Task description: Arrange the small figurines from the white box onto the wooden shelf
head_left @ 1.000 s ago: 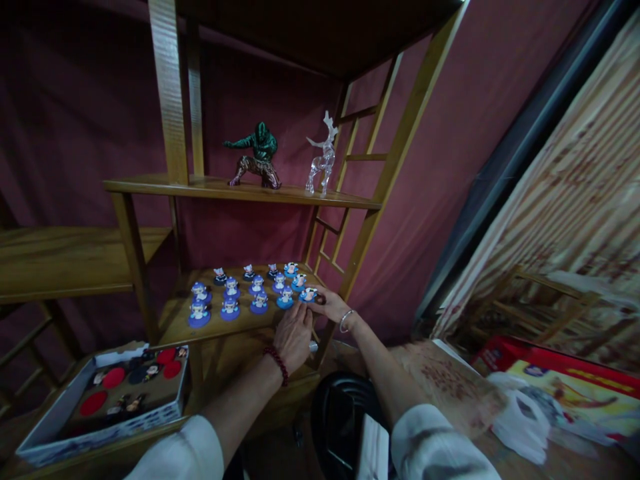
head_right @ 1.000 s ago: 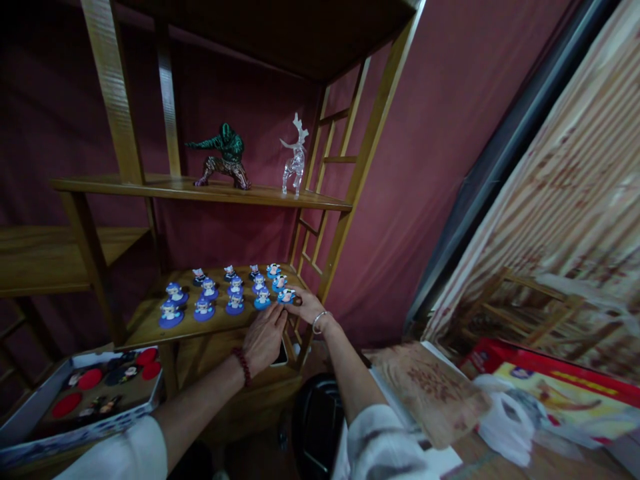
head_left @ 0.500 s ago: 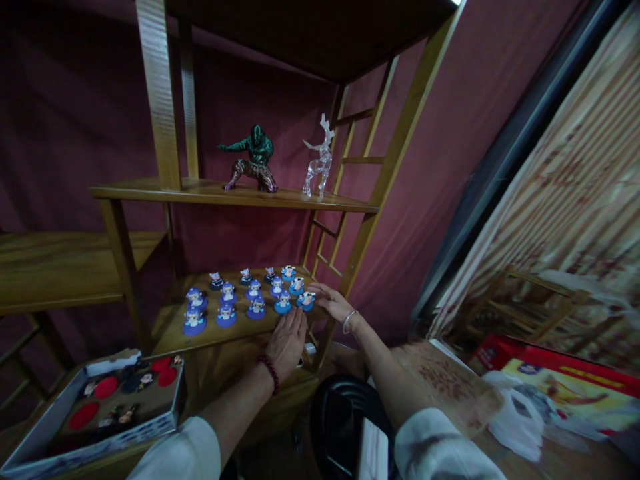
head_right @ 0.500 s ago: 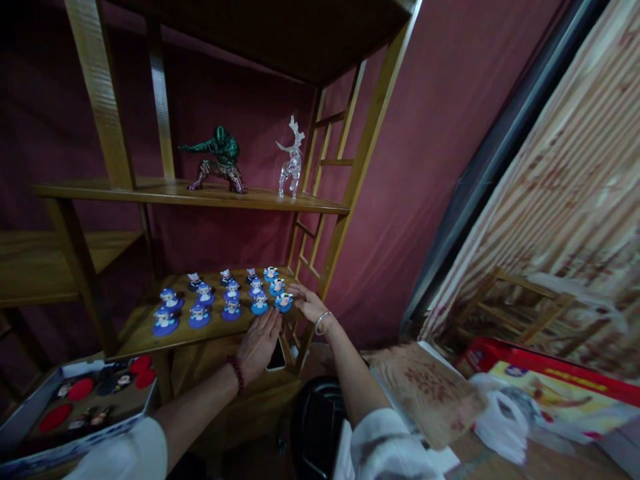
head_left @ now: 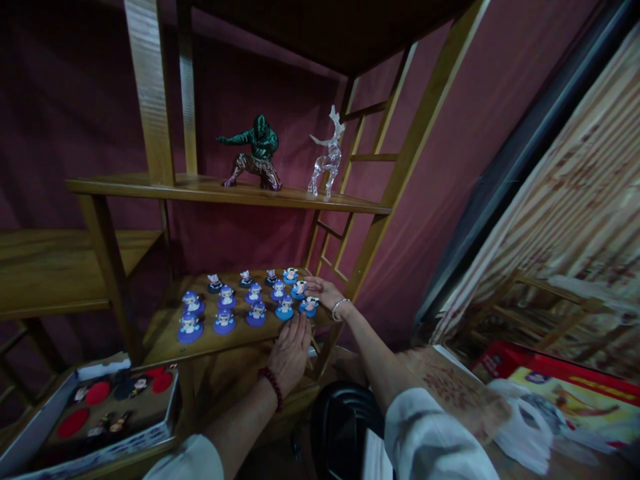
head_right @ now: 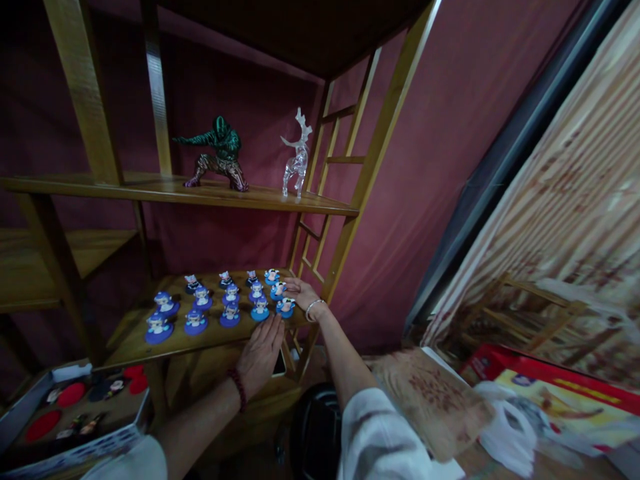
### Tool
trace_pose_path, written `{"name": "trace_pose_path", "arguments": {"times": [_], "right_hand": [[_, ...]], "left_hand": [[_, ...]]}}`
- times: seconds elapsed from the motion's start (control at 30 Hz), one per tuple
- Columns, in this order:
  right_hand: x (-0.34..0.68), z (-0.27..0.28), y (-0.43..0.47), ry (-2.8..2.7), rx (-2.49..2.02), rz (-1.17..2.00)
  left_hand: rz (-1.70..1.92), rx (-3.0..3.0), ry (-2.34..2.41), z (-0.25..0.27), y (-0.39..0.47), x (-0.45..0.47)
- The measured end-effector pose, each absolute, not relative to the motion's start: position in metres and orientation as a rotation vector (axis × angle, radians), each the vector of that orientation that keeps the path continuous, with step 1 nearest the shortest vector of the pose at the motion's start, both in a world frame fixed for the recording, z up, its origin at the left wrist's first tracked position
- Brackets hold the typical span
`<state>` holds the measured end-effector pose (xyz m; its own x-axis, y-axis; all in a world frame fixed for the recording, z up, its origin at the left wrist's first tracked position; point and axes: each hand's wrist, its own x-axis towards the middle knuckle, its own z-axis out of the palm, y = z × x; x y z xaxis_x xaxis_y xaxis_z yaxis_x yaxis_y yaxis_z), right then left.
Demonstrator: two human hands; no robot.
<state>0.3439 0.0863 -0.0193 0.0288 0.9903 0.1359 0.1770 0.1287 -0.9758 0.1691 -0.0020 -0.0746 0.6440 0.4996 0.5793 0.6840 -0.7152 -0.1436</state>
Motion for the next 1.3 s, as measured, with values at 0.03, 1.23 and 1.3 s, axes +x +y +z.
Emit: {"name": "trace_pose_path", "arguments": {"times": [0.03, 1.23, 1.3], "right_hand": [[0.343, -0.018, 0.087, -1.367, -1.255, 1.012], [0.332, -0.009, 0.089, -1.466, -1.297, 1.01], [0.332, -0.009, 0.089, -1.494, -1.285, 1.008]], "left_hand": [[-0.738, -2.512, -0.945, -0.075, -0.002, 0.169], [-0.733, -2.54, -0.955, -0.067, -0.005, 0.168], [-0.729, -2.548, -0.962, -0.067, -0.005, 0.168]]}}
